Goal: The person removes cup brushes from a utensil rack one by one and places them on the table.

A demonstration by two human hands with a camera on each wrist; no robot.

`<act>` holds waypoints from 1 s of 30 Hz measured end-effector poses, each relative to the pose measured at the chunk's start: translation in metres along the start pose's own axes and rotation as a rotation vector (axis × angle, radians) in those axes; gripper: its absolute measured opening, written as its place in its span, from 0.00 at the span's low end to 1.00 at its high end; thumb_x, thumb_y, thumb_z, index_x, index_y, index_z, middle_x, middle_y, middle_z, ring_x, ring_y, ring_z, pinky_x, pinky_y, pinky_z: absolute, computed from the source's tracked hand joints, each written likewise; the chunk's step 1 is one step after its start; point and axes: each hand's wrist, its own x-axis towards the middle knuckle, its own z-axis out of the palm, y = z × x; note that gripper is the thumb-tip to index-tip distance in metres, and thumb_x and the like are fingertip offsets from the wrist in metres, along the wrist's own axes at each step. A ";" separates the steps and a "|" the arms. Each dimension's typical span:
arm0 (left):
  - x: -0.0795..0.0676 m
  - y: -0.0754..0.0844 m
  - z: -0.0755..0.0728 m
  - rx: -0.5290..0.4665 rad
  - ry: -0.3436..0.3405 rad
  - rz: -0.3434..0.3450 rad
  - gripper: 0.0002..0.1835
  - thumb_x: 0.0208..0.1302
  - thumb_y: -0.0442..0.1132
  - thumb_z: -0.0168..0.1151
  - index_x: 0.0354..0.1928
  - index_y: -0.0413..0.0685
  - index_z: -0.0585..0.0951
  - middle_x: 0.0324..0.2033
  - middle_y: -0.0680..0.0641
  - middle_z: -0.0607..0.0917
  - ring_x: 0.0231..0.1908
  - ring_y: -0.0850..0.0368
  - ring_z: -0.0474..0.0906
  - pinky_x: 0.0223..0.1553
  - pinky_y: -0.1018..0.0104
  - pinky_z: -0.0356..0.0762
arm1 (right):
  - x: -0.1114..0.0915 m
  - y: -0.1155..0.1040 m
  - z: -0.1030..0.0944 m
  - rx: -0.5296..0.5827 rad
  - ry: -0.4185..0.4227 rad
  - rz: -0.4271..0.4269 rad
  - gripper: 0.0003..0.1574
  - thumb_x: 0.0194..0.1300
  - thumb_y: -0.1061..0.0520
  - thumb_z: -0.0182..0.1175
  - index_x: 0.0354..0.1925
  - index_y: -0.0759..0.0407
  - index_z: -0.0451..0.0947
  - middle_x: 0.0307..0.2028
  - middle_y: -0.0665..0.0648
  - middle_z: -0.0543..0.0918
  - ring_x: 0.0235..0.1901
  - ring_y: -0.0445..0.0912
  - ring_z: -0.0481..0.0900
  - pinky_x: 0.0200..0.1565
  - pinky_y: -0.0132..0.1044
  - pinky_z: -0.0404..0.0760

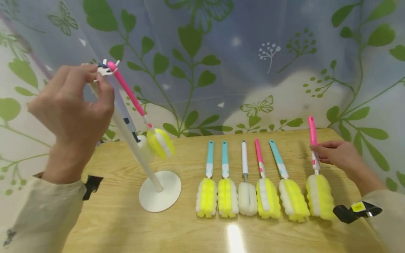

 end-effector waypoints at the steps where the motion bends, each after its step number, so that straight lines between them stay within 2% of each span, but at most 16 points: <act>1: 0.000 0.000 0.000 0.002 0.000 0.001 0.11 0.56 0.38 0.51 0.23 0.39 0.79 0.17 0.44 0.75 0.13 0.47 0.63 0.17 0.57 0.49 | 0.003 0.001 0.002 0.002 -0.014 0.006 0.48 0.65 0.41 0.57 0.60 0.84 0.61 0.35 0.47 0.84 0.29 0.34 0.82 0.37 0.37 0.82; 11: -0.001 -0.002 0.000 0.010 0.006 0.013 0.10 0.55 0.38 0.52 0.23 0.40 0.78 0.18 0.45 0.77 0.13 0.48 0.65 0.16 0.58 0.50 | 0.028 0.011 0.025 -0.007 -0.164 0.042 0.44 0.67 0.44 0.57 0.56 0.86 0.64 0.36 0.52 0.83 0.31 0.34 0.81 0.38 0.38 0.82; 19: 0.001 -0.001 0.001 0.017 0.003 0.026 0.11 0.57 0.38 0.52 0.23 0.39 0.78 0.17 0.45 0.75 0.13 0.48 0.65 0.16 0.58 0.51 | 0.033 0.015 0.035 -0.158 -0.178 0.063 0.44 0.65 0.42 0.58 0.53 0.85 0.68 0.33 0.56 0.85 0.31 0.43 0.83 0.35 0.39 0.81; 26: 0.000 -0.002 0.002 0.030 0.014 0.026 0.12 0.60 0.38 0.52 0.24 0.39 0.79 0.17 0.45 0.76 0.13 0.47 0.65 0.16 0.58 0.51 | 0.031 0.017 0.039 -0.194 -0.188 0.058 0.46 0.65 0.41 0.58 0.53 0.87 0.65 0.34 0.60 0.84 0.34 0.49 0.83 0.35 0.41 0.82; 30: -0.001 -0.004 0.004 0.036 0.028 0.031 0.13 0.62 0.39 0.52 0.26 0.39 0.81 0.18 0.44 0.79 0.13 0.46 0.68 0.16 0.57 0.53 | 0.031 0.018 0.039 -0.173 -0.212 0.062 0.47 0.66 0.42 0.56 0.55 0.87 0.63 0.36 0.62 0.84 0.36 0.48 0.83 0.36 0.40 0.82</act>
